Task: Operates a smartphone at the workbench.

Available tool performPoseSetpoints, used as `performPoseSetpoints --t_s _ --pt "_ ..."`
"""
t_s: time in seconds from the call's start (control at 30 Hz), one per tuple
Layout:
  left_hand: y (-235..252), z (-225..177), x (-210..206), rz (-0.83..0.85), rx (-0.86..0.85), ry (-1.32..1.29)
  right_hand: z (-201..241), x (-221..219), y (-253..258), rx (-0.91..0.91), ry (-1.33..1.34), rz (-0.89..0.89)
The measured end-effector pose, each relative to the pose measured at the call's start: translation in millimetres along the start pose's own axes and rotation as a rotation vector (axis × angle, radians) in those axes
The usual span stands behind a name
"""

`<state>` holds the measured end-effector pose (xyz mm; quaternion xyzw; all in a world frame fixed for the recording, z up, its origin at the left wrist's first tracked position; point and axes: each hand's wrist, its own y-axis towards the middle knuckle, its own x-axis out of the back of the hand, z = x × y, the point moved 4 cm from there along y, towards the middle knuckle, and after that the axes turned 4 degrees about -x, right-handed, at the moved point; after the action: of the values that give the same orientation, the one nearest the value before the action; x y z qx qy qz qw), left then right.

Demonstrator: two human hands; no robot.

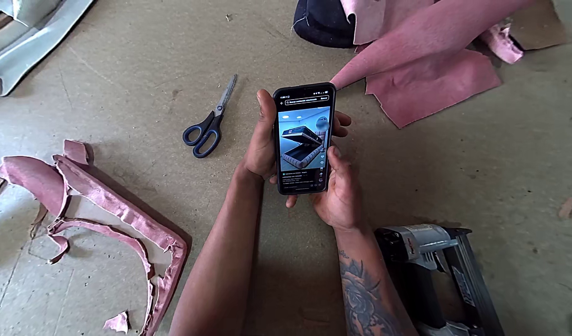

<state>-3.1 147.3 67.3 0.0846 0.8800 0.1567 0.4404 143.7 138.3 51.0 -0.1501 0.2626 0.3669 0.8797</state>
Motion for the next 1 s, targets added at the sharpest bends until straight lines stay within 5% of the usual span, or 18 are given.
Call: performPoseSetpoints --t_s 0.73,1.0 --pt "-3.9 14.7 39.0 0.050 0.021 -0.162 2.3 -4.5 -0.5 0.048 -0.122 -0.018" --pt "1.7 3.0 0.7 -0.057 -0.013 0.053 2.1 -4.2 1.7 0.048 -0.072 0.005"
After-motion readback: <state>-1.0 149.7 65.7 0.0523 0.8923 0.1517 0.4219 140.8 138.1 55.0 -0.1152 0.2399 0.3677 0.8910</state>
